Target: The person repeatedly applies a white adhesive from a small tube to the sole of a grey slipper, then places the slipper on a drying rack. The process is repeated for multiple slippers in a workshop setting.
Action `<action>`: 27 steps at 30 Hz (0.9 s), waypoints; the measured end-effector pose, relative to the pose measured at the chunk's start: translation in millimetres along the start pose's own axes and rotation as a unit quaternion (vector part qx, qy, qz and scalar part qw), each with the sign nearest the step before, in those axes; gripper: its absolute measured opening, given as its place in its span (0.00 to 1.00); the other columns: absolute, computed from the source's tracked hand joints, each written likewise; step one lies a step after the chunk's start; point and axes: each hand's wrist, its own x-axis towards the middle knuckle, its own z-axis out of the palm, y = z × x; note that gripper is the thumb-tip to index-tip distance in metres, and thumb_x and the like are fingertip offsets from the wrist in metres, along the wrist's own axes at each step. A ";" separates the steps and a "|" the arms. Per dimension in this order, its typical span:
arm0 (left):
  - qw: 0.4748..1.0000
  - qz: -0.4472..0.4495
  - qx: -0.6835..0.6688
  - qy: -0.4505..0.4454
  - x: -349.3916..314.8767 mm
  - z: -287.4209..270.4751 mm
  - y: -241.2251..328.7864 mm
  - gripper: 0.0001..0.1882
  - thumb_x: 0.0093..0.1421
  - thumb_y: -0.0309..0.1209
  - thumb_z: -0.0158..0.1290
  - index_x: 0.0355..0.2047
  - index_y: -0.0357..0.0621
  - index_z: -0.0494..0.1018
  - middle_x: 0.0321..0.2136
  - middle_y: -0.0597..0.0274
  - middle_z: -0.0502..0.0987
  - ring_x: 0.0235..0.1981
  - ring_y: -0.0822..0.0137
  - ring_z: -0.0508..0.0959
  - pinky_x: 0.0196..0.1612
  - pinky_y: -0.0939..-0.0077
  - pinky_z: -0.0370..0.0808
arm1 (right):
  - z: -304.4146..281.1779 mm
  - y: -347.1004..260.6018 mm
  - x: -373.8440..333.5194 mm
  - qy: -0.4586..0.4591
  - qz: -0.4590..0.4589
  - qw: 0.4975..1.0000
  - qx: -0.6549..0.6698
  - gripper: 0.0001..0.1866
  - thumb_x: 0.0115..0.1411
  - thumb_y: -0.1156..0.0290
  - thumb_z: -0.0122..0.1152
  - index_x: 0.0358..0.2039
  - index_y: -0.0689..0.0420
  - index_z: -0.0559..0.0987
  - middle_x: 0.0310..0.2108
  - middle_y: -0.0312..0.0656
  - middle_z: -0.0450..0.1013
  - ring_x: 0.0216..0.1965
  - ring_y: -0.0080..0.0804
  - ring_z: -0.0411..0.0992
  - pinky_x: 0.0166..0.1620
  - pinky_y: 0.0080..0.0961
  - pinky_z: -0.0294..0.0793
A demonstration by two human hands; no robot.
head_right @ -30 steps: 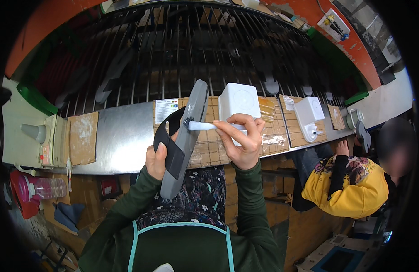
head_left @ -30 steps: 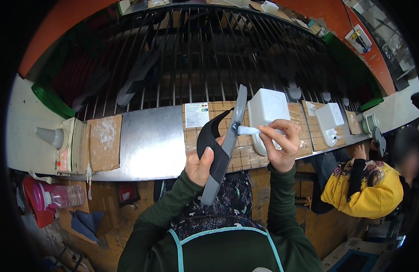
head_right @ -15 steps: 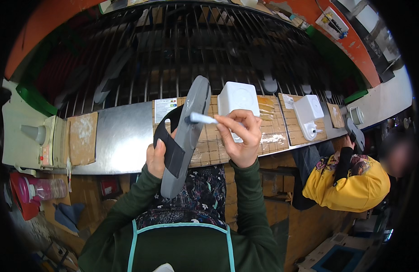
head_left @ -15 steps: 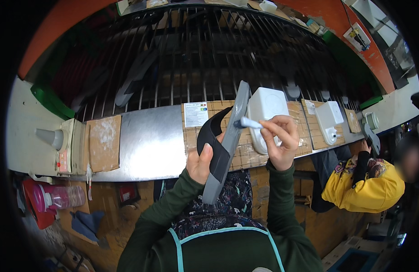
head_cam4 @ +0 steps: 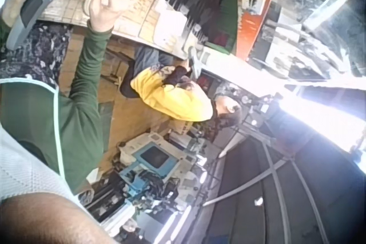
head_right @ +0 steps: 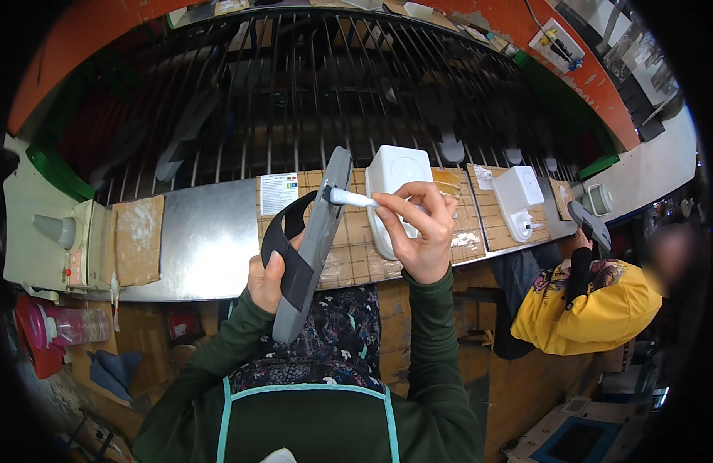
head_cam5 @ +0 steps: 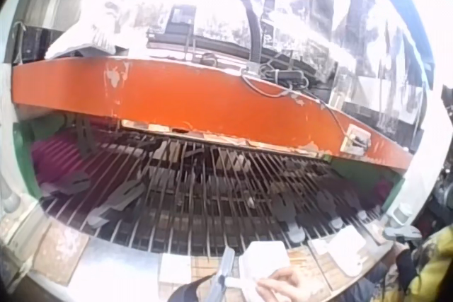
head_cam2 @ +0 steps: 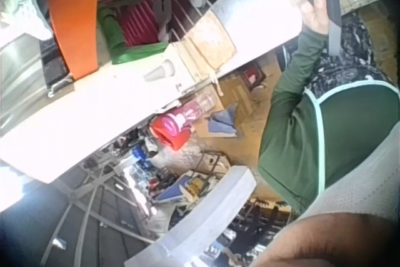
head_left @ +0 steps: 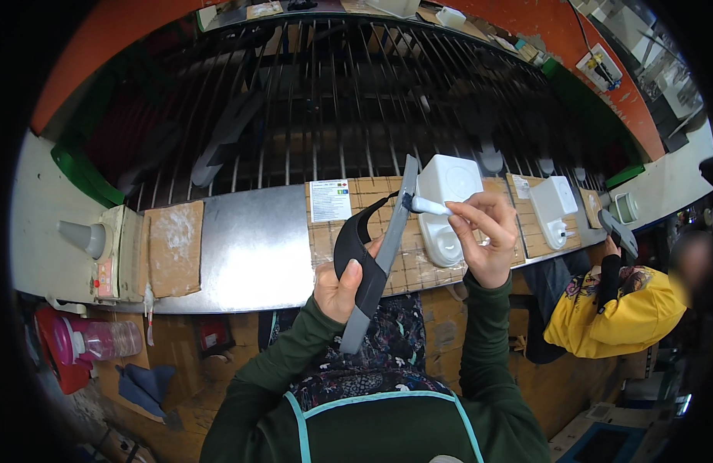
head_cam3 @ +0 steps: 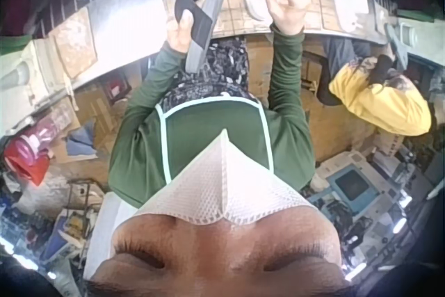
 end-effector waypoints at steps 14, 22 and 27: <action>1.000 -0.026 0.004 -0.001 2.3 -2.8 -0.1 0.25 0.71 0.39 0.34 0.54 0.30 0.69 0.30 0.67 0.75 0.30 0.79 0.69 0.36 0.82 0.67 | 1.3 -5.4 -7.4 -0.039 0.004 0.999 -0.001 0.11 0.47 0.71 0.71 0.34 0.50 0.85 0.28 0.30 0.73 0.27 0.21 0.64 0.38 0.25 0.53; 0.995 -0.066 -0.055 0.042 4.8 4.3 -1.7 0.24 0.71 0.38 0.35 0.53 0.30 0.70 0.25 0.75 0.71 0.25 0.83 0.64 0.29 0.86 0.63 | 7.7 -8.5 -12.8 -0.038 0.000 0.999 0.002 0.12 0.46 0.72 0.71 0.34 0.50 0.85 0.28 0.30 0.73 0.28 0.22 0.64 0.38 0.25 0.53; 0.994 -0.100 -0.048 0.023 6.8 0.2 -1.4 0.29 0.70 0.44 0.34 0.57 0.30 0.66 0.35 0.66 0.74 0.32 0.79 0.70 0.35 0.85 0.67 | 9.0 -11.3 -14.3 -0.039 -0.007 0.999 -0.005 0.12 0.46 0.72 0.71 0.35 0.49 0.85 0.29 0.30 0.72 0.29 0.23 0.64 0.39 0.26 0.53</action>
